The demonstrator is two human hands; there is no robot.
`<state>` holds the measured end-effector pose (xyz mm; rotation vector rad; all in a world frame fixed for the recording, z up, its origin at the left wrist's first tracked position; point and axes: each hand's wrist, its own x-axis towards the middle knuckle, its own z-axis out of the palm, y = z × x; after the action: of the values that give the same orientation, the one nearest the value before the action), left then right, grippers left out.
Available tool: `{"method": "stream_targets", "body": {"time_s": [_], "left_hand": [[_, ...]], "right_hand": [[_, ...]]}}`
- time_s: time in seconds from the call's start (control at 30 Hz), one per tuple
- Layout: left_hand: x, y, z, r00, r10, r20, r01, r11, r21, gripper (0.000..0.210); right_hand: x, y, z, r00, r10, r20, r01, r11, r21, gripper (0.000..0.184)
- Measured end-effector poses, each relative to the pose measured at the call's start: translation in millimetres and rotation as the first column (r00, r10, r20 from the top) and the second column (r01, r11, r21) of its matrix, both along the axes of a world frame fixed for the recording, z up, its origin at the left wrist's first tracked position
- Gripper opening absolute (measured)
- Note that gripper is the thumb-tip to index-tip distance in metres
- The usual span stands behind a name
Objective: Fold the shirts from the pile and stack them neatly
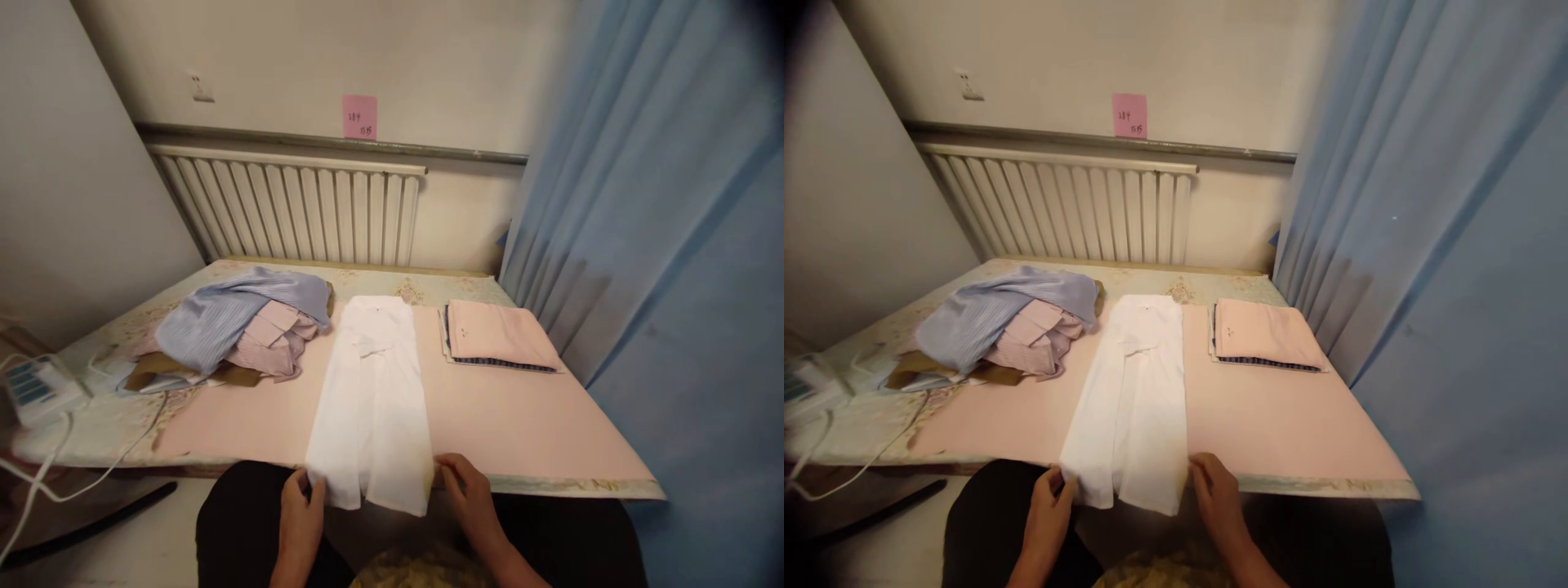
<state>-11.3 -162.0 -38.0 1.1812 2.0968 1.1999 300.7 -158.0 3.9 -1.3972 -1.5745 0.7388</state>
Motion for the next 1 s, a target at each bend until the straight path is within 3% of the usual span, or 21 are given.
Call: {"method": "stream_targets", "body": {"time_s": [0.1, 0.17, 0.23, 0.37, 0.47, 0.53, 0.77, 1.0], "left_hand": [[3, 6, -2.0, 0.944, 0.122, 0.307, -0.102, 0.991, -0.083, 0.058], [4, 8, -0.8, 0.912, 0.163, 0.376, -0.138, 0.986, -0.092, 0.058], [4, 7, 2.4, 0.889, 0.136, 0.437, -0.120, 0.991, -0.064, 0.055], [4, -2, 15.8, 0.770, 0.056, 0.636, -0.046, 0.998, -0.032, 0.048], [4, -7, 28.8, 0.668, 0.036, 0.743, 0.052, 0.994, -0.094, 0.042], [3, -9, 35.4, 0.635, 0.067, 0.769, 0.089, 0.983, -0.159, 0.035], [5, -17, 44.6, 0.646, 0.072, 0.760, 0.143, 0.967, -0.213, 0.025], [21, -32, 46.3, 0.594, 0.060, 0.802, 0.237, 0.940, -0.247, 0.031]], "right_hand": [[3, -4, -2.6, 0.987, -0.033, -0.160, -0.017, 0.954, -0.300, 0.027], [3, -5, -10.9, 0.960, -0.080, -0.267, -0.073, 0.853, -0.516, 0.034], [0, -8, -18.9, 0.927, -0.138, -0.350, -0.122, 0.770, -0.626, 0.043], [-15, -18, -19.3, 0.796, -0.169, -0.582, -0.267, 0.764, -0.588, 0.049], [-27, -21, -11.9, 0.692, -0.139, -0.709, -0.366, 0.779, -0.510, 0.048], [-31, -20, -9.0, 0.673, -0.142, -0.726, -0.386, 0.770, -0.508, 0.047], [-22, -18, -10.5, 0.840, -0.214, -0.499, -0.184, 0.753, -0.632, 0.040], [1, -20, -9.4, 0.909, -0.173, -0.380, -0.114, 0.773, -0.624, 0.033]]}}
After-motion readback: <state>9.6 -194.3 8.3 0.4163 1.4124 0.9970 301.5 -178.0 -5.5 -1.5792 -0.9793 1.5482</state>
